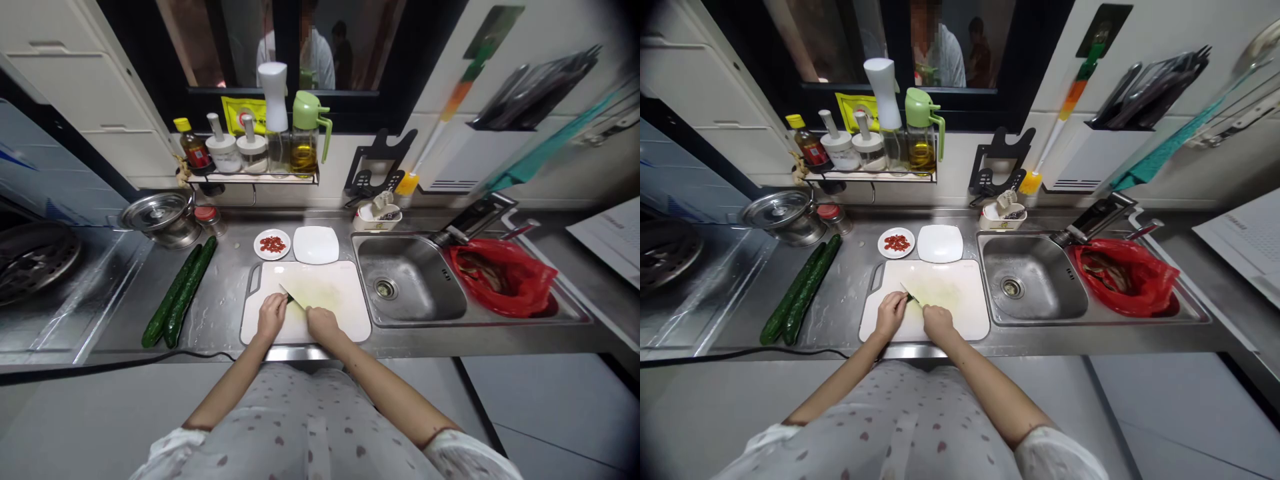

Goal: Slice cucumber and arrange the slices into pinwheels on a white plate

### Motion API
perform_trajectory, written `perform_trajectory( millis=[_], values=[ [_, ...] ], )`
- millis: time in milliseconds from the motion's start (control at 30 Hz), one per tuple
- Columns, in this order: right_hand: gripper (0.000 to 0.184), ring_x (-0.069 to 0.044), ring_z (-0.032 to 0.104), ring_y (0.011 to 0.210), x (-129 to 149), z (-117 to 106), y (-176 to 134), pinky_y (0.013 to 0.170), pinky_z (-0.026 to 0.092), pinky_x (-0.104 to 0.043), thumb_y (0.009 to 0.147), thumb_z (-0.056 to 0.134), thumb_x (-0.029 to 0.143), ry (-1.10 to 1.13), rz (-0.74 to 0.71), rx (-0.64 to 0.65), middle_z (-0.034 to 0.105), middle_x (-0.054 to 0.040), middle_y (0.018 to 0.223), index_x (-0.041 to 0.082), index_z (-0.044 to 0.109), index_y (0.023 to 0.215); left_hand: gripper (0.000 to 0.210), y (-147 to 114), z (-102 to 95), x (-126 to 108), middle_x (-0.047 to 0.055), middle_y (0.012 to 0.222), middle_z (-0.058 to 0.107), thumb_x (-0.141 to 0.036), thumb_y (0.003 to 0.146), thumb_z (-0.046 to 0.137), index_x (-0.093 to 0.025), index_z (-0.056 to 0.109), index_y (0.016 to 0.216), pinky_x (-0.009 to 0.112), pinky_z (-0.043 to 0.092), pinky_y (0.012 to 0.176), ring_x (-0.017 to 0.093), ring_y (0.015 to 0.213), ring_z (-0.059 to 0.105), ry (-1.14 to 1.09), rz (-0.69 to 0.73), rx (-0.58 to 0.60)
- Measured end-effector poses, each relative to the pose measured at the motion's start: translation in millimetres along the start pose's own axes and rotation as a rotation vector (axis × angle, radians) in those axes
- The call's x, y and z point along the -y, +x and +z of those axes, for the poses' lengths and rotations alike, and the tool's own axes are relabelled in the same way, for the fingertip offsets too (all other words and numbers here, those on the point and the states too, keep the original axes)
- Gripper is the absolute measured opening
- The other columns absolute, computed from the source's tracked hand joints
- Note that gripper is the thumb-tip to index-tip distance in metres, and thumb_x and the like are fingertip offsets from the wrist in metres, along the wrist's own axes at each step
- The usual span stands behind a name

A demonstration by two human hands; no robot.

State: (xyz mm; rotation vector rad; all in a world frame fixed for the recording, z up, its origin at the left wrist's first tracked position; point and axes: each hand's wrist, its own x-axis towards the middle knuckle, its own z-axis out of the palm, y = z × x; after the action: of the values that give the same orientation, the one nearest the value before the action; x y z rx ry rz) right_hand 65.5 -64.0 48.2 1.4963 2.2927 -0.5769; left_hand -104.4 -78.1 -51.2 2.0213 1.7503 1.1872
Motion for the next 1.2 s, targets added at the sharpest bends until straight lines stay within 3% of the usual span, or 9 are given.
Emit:
perform_trajectory(
  millis=[500, 1000, 1200],
  values=[
    [0.033, -0.021, 0.065, 0.103, 18, -12, 24, 0.081, 0.047, -0.028, 0.087, 0.039, 0.005, 0.017, -0.019, -0.053, 0.069, -0.0143, 0.104, 0.012, 0.059, 0.112, 0.022, 1, 0.6, 1, 0.007, 0.092, 0.068, -0.024, 0.093, 0.045, -0.021, 0.066, 0.096, 0.034, 0.050, 0.081, 0.018, 0.088, 0.061, 0.002, 0.010, -0.009],
    [0.031, -0.023, 0.065, 0.102, 3, -1, -2, 0.080, 0.048, -0.030, 0.085, 0.041, 0.007, 0.018, 0.041, -0.025, 0.070, -0.0153, 0.100, 0.013, 0.060, 0.109, 0.021, -1, 2.6, 2, 0.007, 0.092, 0.068, -0.022, 0.093, 0.045, -0.021, 0.065, 0.098, 0.034, 0.050, 0.080, 0.019, 0.088, 0.062, -0.004, 0.026, -0.029],
    [0.033, -0.022, 0.065, 0.102, 5, -1, 4, 0.081, 0.047, -0.030, 0.085, 0.040, 0.005, 0.016, 0.020, -0.040, 0.070, -0.0161, 0.102, 0.012, 0.060, 0.110, 0.021, 0, 0.3, 0, 0.007, 0.092, 0.067, -0.023, 0.093, 0.045, -0.021, 0.065, 0.098, 0.034, 0.050, 0.080, 0.018, 0.088, 0.061, 0.002, 0.022, -0.022]
  ],
)
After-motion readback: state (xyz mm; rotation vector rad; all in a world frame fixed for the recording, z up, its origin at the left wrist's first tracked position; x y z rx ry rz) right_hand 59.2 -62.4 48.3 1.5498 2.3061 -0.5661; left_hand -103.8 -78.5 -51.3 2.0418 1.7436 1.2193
